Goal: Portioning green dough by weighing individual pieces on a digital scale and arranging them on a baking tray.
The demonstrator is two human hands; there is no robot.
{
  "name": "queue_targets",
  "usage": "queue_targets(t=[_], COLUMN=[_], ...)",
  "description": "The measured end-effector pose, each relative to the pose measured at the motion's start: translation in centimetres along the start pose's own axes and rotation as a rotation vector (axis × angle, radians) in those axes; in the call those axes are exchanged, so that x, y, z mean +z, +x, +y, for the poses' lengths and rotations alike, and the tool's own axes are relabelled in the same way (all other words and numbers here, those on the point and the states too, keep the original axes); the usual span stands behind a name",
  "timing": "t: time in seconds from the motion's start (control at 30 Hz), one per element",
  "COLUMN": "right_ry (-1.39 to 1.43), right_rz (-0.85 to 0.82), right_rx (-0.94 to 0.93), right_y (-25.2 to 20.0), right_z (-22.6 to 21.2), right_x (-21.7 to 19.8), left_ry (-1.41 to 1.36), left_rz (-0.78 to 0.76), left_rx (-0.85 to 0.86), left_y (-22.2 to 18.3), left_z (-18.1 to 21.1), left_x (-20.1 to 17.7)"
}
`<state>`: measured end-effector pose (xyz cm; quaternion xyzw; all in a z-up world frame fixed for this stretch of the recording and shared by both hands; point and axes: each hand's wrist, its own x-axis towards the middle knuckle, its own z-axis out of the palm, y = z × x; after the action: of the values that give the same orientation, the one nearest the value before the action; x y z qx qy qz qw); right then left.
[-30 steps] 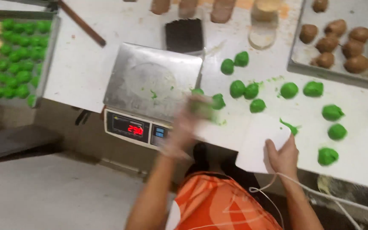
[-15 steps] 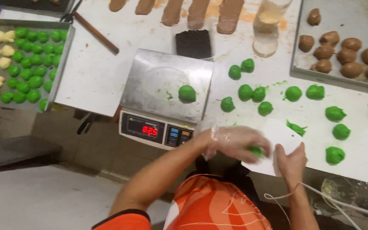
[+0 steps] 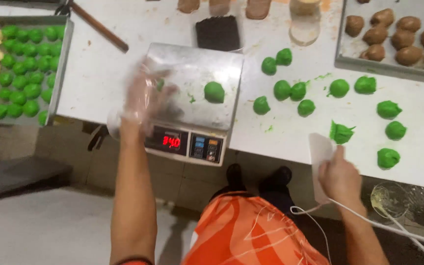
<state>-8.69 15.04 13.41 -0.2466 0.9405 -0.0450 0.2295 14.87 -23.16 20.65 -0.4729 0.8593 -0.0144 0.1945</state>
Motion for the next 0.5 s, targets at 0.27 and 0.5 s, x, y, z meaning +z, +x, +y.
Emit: queue_targets(t=[0.27, 0.5], right_ry=[-0.185, 0.126], right_rz=[-0.01, -0.026], right_rx=[-0.251, 0.102], right_y=[-2.1, 0.4], right_z=[-1.3, 3.0], right_x=[1.7, -0.7], left_ry=[-0.702, -1.295], left_rz=[0.093, -0.068], left_rx=[0.61, 0.902], left_y=[-2.0, -7.5], left_z=[13.1, 31.5], left_x=[2.6, 7.8])
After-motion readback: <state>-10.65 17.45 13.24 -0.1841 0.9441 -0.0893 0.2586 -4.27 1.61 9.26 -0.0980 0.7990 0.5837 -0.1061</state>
